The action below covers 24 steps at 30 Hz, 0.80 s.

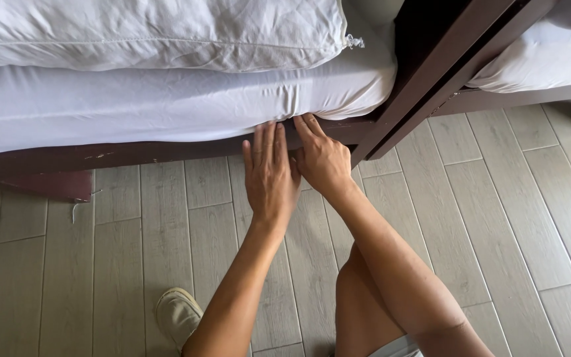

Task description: The person makes a bed by smoothing and tucking a white fitted sheet, then retrieves a white pillowcase from a wooden cabinet. They place the pillowcase on the bed, insert a pillow, and smooth the bedding.

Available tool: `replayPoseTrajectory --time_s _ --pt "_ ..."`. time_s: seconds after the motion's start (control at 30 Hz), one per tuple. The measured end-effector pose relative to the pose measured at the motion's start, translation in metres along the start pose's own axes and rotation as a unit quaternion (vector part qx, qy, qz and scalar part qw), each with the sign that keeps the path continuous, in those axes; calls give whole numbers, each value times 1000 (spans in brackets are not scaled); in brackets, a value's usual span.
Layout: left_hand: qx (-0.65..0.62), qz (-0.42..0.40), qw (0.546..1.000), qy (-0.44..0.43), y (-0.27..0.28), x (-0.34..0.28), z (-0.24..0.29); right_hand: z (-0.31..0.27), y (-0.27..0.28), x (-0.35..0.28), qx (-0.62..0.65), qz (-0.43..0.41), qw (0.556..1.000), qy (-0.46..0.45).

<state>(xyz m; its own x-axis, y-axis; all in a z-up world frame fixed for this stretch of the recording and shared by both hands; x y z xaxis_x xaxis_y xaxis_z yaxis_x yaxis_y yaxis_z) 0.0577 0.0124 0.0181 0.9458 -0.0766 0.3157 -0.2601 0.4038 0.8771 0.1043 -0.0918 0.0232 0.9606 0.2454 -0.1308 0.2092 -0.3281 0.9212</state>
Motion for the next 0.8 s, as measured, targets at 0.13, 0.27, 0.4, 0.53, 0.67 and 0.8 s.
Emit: replayPoseTrajectory --time_s 0.13,0.27,0.4,0.53,0.67,0.8 --pt "29 -39 999 15 21 6 2 7 -5 -4 5 29 999 44" --pt "30 -61 997 40 20 17 1 5 0 -20 164 38 982 89" --pt "23 -94 993 72 21 28 -1 7 -10 -33 613 -16 788 50" --pt "38 -116 990 75 14 28 -4 24 3 -35 662 62 746 48" --pt "55 -125 989 61 1 27 -10 51 15 -28 793 133 594 30" --pt "57 -152 984 73 -10 23 -11 58 9 -11 845 117 517 72"
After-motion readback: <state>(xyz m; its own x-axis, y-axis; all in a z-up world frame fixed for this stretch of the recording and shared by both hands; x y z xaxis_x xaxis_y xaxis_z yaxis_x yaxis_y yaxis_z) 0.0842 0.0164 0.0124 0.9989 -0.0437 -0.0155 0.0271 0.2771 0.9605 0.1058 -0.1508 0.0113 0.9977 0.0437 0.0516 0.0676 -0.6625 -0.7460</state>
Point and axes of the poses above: each hand's wrist, its own x-axis towards the middle knuckle, its own y-axis out of the back of the hand, z = x × y, the point moved 8 cm from there along x, towards the middle knuckle, and after that the axes turned 11 degrees about -z, right-handed, at the moved point
